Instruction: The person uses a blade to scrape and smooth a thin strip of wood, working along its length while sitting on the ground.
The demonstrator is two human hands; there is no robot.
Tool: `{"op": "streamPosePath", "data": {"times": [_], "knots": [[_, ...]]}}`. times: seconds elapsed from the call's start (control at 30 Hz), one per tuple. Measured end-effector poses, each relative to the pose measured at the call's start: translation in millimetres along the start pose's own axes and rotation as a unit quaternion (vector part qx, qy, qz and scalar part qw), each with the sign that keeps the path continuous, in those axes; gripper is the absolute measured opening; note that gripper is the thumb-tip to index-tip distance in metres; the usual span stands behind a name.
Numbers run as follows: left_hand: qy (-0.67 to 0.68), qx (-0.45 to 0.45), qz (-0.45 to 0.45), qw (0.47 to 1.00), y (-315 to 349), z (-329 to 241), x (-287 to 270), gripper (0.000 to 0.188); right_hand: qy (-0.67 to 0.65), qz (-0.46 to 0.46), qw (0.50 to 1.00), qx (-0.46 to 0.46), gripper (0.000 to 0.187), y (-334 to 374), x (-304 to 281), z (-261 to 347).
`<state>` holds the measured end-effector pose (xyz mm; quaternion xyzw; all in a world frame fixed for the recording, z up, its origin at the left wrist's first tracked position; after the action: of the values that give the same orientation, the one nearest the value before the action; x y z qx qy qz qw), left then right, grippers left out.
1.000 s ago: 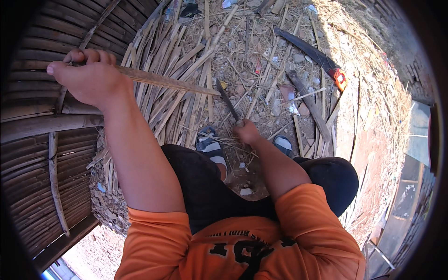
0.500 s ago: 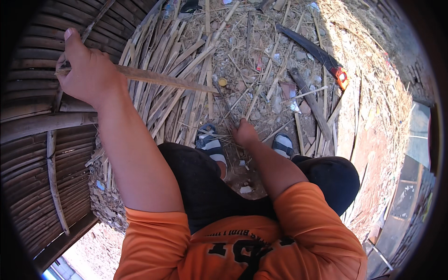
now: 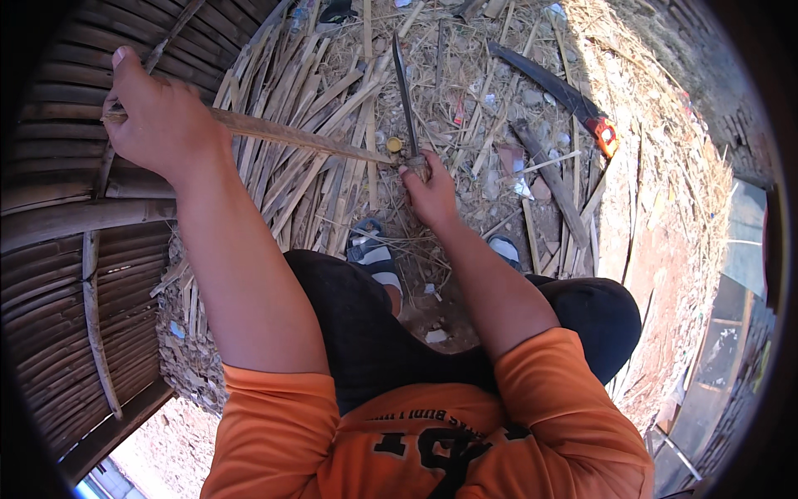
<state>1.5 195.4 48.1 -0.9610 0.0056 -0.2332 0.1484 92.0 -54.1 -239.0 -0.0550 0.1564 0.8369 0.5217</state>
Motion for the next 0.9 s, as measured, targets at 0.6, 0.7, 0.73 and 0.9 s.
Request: {"op": "streamPosePath", "data": {"times": [0.6,0.7,0.73,0.9], "knots": [[-0.004,0.007,-0.006,1.000,-10,6,-6,0.034,0.181,0.014,0.977,0.113,0.051,37,-11,-79],[-0.017,0.002,-0.013,1.000,-6,3,-4,0.035,0.080,-0.022,0.996,0.035,0.047,23,-1,-28],[-0.024,0.004,-0.012,1.000,-7,3,-5,0.035,0.057,-0.040,0.998,-0.008,0.046,20,3,-20],[-0.049,0.008,-0.027,0.998,-12,1,-10,0.035,0.181,0.017,0.982,0.044,0.046,43,10,-66]]}}
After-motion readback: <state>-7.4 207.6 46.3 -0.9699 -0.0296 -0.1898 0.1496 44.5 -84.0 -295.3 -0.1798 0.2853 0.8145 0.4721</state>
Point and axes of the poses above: each hand's wrist, its own y-axis away from the middle knuckle, its own x-axis out of the palm, z = x × y, the point moved 5 cm from there along -y, towards the middle knuckle, and after that the axes turned 2 degrees about -z, right-handed, at the moved point
